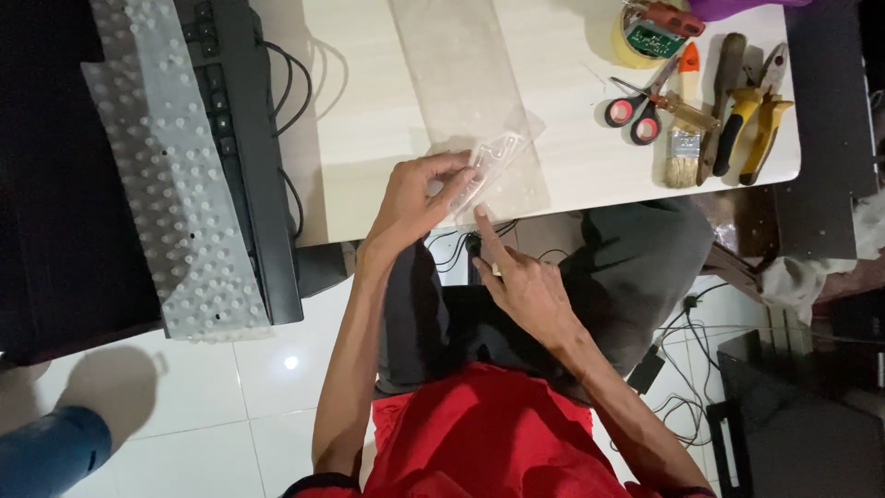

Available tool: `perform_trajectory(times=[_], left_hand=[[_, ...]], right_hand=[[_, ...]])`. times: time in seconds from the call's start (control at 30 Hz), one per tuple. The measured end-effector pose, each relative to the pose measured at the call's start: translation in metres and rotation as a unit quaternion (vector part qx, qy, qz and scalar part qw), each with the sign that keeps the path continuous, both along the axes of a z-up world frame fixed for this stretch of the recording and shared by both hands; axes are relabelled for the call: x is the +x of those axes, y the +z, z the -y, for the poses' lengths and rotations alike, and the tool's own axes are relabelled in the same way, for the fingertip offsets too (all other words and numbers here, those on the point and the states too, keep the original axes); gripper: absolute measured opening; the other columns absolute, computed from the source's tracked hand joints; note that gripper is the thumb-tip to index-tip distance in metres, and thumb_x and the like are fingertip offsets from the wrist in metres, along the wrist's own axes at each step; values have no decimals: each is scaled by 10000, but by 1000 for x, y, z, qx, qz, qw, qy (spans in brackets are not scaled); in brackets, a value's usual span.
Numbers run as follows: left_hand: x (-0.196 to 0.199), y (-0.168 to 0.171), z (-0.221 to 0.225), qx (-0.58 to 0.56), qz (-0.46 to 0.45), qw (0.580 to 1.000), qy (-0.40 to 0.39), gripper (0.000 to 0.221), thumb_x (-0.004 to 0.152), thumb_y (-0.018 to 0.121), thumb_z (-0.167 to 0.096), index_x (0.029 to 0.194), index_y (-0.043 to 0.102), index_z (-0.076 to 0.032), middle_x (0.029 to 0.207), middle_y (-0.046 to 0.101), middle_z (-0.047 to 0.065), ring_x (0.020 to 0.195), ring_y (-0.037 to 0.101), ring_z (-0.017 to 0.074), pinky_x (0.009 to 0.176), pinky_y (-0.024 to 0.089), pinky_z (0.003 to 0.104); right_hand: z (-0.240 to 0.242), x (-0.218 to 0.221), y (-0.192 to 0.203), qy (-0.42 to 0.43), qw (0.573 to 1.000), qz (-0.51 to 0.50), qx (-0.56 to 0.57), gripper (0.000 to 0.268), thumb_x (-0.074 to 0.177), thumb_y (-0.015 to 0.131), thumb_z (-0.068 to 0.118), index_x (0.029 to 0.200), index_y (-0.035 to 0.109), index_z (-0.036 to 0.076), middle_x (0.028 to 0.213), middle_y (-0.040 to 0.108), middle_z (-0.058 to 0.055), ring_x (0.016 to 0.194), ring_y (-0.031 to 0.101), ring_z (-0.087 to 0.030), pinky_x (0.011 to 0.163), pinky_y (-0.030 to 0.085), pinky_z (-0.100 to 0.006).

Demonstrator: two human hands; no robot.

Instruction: Unfolding, smoothing, and inspecting a clear plastic keyboard membrane using a small cleaning block.

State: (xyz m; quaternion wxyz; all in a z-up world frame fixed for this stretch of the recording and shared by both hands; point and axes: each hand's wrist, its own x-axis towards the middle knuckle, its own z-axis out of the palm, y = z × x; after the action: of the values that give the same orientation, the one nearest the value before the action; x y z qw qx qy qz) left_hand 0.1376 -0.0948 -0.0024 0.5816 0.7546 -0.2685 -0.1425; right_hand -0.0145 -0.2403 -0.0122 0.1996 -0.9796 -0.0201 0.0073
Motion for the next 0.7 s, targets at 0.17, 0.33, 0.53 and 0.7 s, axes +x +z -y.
perform_trajectory(times=[0.17,0.33,0.53,0.7], left_hand=[[0,-4,-1,12,-2,1000,-4,249,1031,623,-245,1038,770,-46,1097,759,195,1113,686,387,982,524,499],[1,-6,-2,14,-8,1000,-7,250,1036,616,-249,1051,774,-56,1126,758,181,1126,681,391,991,514,494],[1,-8,-4,5,-23,1000,-9,253,1032,629,-261,1050,773,-54,1151,752,183,1153,667,391,1004,506,496],[3,-4,-3,14,-14,1000,-14,233,1025,625,-246,1032,777,-69,1022,781,165,1058,717,380,958,533,476]], right_hand=[[5,-1,-19,23,998,62,-20,597,986,615,263,1566,476,238,703,716,-51,564,705,-247,469,557,-377],[2,-2,-26,47,994,92,-32,539,985,620,304,1517,539,279,694,685,-2,575,697,-201,469,552,-334],[-2,-4,-39,91,985,146,11,390,969,659,260,1357,686,268,626,635,26,530,660,-160,458,509,-250],[1,3,-20,58,986,140,73,394,959,700,253,1346,687,177,624,642,-32,540,665,-206,453,508,-298]])
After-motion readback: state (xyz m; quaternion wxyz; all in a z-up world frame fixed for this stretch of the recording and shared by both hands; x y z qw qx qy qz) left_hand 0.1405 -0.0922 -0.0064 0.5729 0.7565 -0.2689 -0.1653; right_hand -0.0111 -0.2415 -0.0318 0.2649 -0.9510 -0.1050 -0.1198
